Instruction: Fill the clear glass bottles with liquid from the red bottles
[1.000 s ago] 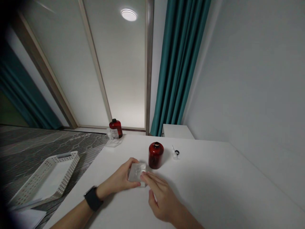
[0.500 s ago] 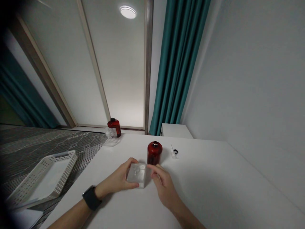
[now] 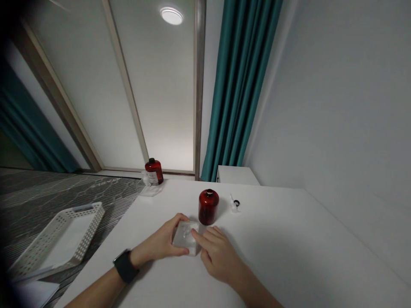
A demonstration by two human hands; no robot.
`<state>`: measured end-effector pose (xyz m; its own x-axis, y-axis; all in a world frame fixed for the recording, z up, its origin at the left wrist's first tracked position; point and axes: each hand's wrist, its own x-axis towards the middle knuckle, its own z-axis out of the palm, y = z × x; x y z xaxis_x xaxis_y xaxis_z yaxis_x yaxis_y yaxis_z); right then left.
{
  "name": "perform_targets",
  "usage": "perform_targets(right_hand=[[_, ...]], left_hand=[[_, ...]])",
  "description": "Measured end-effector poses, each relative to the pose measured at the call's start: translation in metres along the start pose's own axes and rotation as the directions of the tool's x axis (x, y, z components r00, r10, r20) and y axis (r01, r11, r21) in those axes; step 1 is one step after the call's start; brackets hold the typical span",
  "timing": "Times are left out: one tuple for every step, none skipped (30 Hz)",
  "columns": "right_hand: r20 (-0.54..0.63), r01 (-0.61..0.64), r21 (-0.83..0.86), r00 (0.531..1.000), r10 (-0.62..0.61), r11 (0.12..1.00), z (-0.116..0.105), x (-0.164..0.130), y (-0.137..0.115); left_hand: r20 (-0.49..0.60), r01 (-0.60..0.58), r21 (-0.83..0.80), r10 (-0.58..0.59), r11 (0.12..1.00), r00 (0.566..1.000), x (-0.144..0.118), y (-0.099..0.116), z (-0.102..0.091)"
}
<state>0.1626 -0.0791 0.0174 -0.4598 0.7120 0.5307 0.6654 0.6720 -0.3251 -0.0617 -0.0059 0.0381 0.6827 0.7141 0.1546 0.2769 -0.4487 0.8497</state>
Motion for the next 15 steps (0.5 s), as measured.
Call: perform_targets(right_hand=[[-0.009, 0.015, 0.013, 1.0, -0.015, 1.0, -0.001, -0.001, -0.001], [-0.023, 0.033, 0.036, 0.999, -0.032, 0.999, -0.002, -0.002, -0.003], [-0.042, 0.048, 0.074, 0.998, -0.045, 0.996, -0.003, -0.002, -0.005], [-0.067, 0.053, 0.131, 0.997, -0.044, 0.99, -0.003, -0.002, -0.006], [-0.091, 0.035, 0.202, 0.996, -0.017, 0.979, -0.002, -0.001, -0.008], [-0.108, -0.018, 0.281, 0.993, 0.05, 0.96, -0.001, 0.001, -0.01], [-0.115, -0.101, 0.363, 0.982, 0.152, 0.926, 0.001, 0.003, -0.011], [-0.105, -0.2, 0.446, 0.956, 0.273, 0.872, 0.003, 0.005, -0.011], [-0.077, -0.295, 0.523, 0.918, 0.389, 0.8, 0.005, 0.007, -0.011], [-0.036, -0.372, 0.587, 0.875, 0.483, 0.719, 0.008, 0.009, -0.01], [0.015, -0.427, 0.637, 0.84, 0.543, 0.642, 0.011, 0.012, -0.009], [0.071, -0.461, 0.673, 0.818, 0.571, 0.578, 0.013, 0.013, -0.007], [0.128, -0.486, 0.695, 0.809, 0.573, 0.531, 0.015, 0.015, -0.004], [0.181, -0.506, 0.702, 0.808, 0.561, 0.501, 0.017, 0.016, -0.002], [0.227, -0.521, 0.702, 0.81, 0.541, 0.486, 0.019, 0.017, 0.0]], left_hand=[[-0.002, -0.002, -0.004, 0.002, 1.0, 1.0, 0.0, 0.0, 0.0], [-0.003, -0.001, -0.011, 0.001, 1.0, 1.0, 0.0, -0.001, 0.001], [-0.002, 0.001, -0.019, -0.001, 1.0, 1.0, 0.0, -0.001, 0.002], [-0.001, 0.005, -0.026, -0.005, 1.0, 1.0, 0.0, -0.002, 0.002], [0.002, 0.01, -0.032, -0.01, 0.999, 1.0, 0.0, -0.002, 0.003], [0.009, 0.017, -0.041, -0.017, 0.999, 1.0, -0.001, -0.002, 0.003], [0.027, 0.026, -0.059, -0.025, 0.998, 0.999, -0.001, -0.002, 0.002], [0.062, 0.035, -0.089, -0.03, 0.995, 0.998, -0.002, -0.003, 0.001], [0.115, 0.043, -0.13, -0.028, 0.991, 0.993, -0.002, -0.003, -0.002], [0.175, 0.048, -0.176, -0.017, 0.983, 0.985, -0.003, -0.003, -0.006], [0.228, 0.051, -0.218, 0.0, 0.975, 0.974, -0.004, -0.003, -0.01], [0.265, 0.049, -0.244, 0.018, 0.969, 0.964, -0.005, -0.003, -0.015], [0.271, 0.039, -0.244, 0.03, 0.969, 0.962, -0.006, -0.003, -0.02], [0.261, 0.022, -0.221, 0.037, 0.975, 0.965, -0.006, -0.003, -0.024], [0.242, 0.005, -0.186, 0.041, 0.983, 0.97, -0.007, -0.003, -0.027]])
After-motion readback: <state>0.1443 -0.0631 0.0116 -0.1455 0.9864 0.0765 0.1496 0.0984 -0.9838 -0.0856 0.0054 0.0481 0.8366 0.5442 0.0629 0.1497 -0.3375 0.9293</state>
